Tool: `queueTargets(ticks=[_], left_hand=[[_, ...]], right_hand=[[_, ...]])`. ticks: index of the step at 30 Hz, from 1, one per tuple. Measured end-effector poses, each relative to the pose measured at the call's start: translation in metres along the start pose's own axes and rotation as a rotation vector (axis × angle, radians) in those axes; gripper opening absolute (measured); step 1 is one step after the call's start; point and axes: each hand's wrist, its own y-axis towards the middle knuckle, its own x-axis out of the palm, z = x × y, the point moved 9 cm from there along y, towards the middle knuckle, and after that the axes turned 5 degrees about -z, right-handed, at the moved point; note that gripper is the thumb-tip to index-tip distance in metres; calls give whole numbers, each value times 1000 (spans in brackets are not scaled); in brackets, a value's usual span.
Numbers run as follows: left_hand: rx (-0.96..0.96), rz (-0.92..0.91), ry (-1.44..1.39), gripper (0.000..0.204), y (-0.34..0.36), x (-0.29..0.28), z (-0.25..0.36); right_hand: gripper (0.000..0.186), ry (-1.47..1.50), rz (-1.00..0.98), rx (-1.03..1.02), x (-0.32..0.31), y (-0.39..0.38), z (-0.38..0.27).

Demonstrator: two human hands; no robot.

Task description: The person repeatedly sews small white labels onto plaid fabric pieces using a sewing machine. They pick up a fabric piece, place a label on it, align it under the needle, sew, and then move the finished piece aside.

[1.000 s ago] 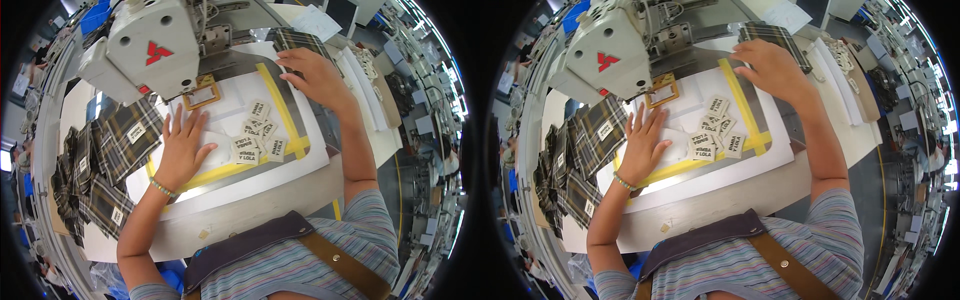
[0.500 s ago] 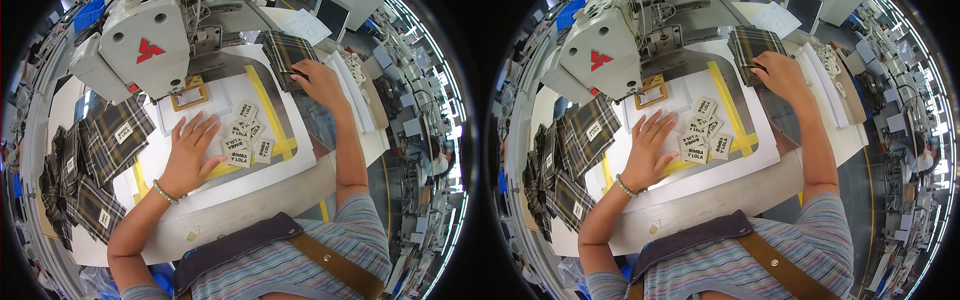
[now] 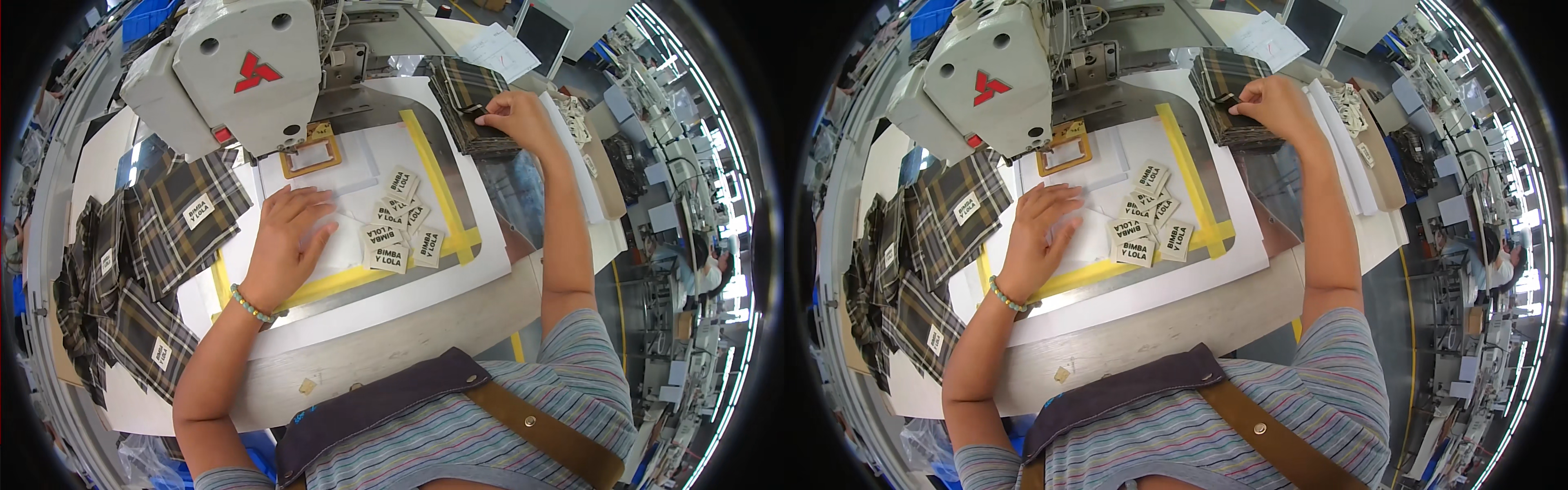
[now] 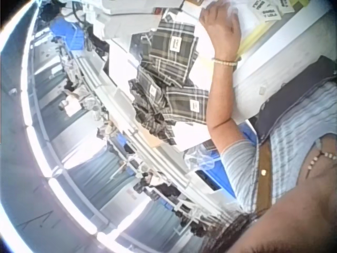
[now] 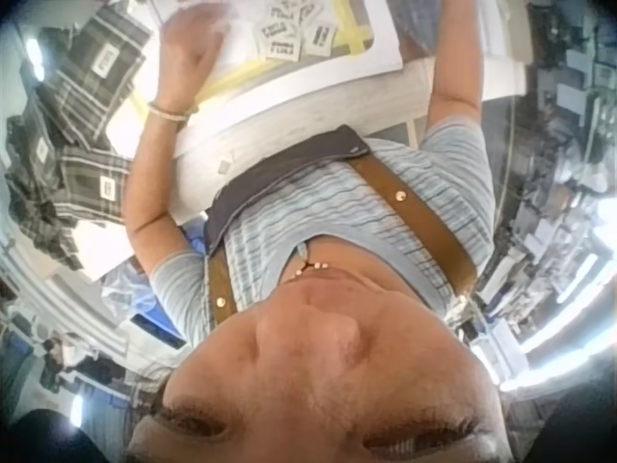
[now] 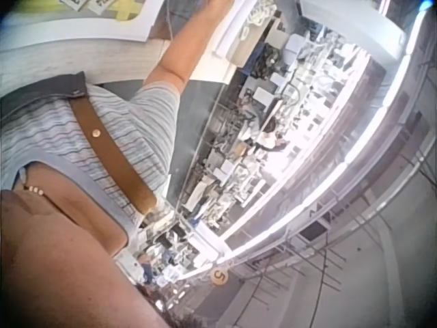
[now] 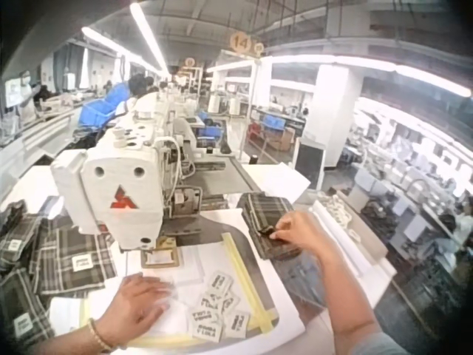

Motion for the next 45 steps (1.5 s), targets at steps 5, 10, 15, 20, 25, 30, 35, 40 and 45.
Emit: queueTargets(ticks=[5,10,15,20,25,30,35,40,45], left_hand=[[31,25,12,29,0,-2,4],[140,74,21,36,6,-6,28],[310,66,207,38,24,4,66],[326,158,475,23,61,14,49],[233,113,411,21,75,26,23],[212,167,407,14,59,18,12],[302,109,499,20,40,8,10],[237,2,624,22,17,-6,-4],[158,33,625,21,-9,-26,-17]], right_hand=[[33,38,190,18,-41,8,10],[24,-130,339,-316,-34,5,-63],[11,-343,226,-655,63,-22,-158],[7,-319,203,-842,113,-50,-188],[7,-231,206,-831,99,-64,-181],[7,-286,244,-741,82,-67,-150],[8,-292,256,-802,92,-66,-158],[5,-261,200,-877,114,-57,-186],[11,6,32,-842,123,-50,-195]])
